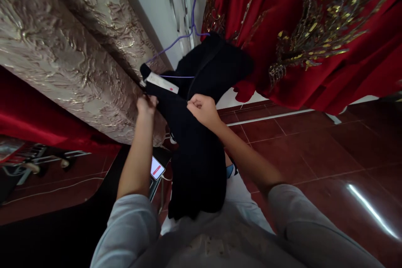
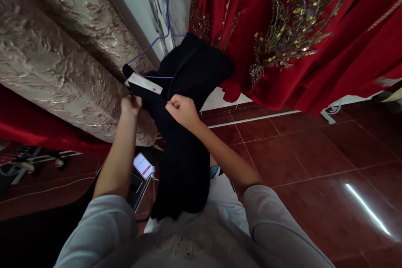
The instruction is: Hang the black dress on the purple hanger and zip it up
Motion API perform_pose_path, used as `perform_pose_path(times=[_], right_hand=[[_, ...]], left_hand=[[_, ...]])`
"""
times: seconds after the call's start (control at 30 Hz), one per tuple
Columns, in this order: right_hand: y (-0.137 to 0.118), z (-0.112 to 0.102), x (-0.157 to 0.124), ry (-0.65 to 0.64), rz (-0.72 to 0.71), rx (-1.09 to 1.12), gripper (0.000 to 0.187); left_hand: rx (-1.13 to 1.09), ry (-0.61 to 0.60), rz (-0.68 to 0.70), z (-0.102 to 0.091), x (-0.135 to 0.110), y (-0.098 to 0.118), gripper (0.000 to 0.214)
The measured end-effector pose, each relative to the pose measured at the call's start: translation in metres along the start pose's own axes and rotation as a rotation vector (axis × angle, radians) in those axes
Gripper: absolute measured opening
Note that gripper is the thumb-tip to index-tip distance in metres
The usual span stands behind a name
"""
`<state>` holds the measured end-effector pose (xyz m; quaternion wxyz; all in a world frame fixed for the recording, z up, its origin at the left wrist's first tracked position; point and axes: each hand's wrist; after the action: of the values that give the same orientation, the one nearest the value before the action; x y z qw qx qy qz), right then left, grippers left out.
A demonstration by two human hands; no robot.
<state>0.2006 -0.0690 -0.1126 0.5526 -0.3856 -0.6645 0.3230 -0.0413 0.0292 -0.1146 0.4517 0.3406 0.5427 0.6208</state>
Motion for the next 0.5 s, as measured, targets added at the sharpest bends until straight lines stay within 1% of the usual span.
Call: perform_pose_path(times=[0.03, 0.07, 0.1, 0.13, 0.2, 0.27, 0.3, 0.33, 0.4, 0.43, 0.5], right_hand=[[0.0, -0.003, -0.006, 0.027, 0.048, 0.094, 0.022], [0.003, -0.007, -0.015, 0.081, 0.106, 0.177, 0.02], [0.007, -0.012, -0.025, 0.152, 0.166, 0.239, 0.018], [0.013, -0.018, -0.038, 0.235, 0.22, 0.273, 0.018], [0.025, -0.031, -0.064, 0.381, 0.293, 0.279, 0.019], [0.035, -0.041, -0.084, 0.448, 0.317, 0.239, 0.021], [0.037, -0.045, -0.09, 0.458, 0.314, 0.212, 0.021], [0.038, -0.047, -0.093, 0.466, 0.305, 0.184, 0.021], [0.036, -0.046, -0.089, 0.446, 0.245, 0.087, 0.021], [0.033, -0.043, -0.084, 0.407, 0.2, 0.022, 0.028], [0.027, -0.035, -0.068, 0.25, 0.116, -0.065, 0.052]], left_hand=[[0.051, -0.039, -0.065, 0.001, -0.008, -0.019, 0.033], [0.099, -0.087, -0.114, 0.003, -0.019, -0.034, 0.031], [0.148, -0.133, -0.152, 0.006, -0.029, -0.046, 0.027], [0.195, -0.184, -0.177, 0.01, -0.039, -0.054, 0.023], [0.284, -0.29, -0.195, 0.018, -0.053, -0.056, 0.016], [0.364, -0.391, -0.182, 0.026, -0.062, -0.045, 0.012], [0.413, -0.443, -0.133, 0.031, -0.066, -0.038, 0.012], [0.463, -0.496, -0.051, 0.036, -0.07, -0.03, 0.011], [0.523, -0.593, 0.169, 0.047, -0.085, -0.015, 0.012], [0.527, -0.637, 0.272, 0.053, -0.094, -0.008, 0.015], [0.492, -0.683, 0.415, 0.064, -0.113, 0.003, 0.019]])
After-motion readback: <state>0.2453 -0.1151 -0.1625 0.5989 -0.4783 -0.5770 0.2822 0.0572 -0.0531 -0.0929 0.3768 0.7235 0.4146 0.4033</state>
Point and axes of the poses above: each hand's wrist, its own x-axis towards the middle knuckle, its own z-axis out of the palm, y = z × x, and after that the axes turned 8 degrees about -z, right-handed
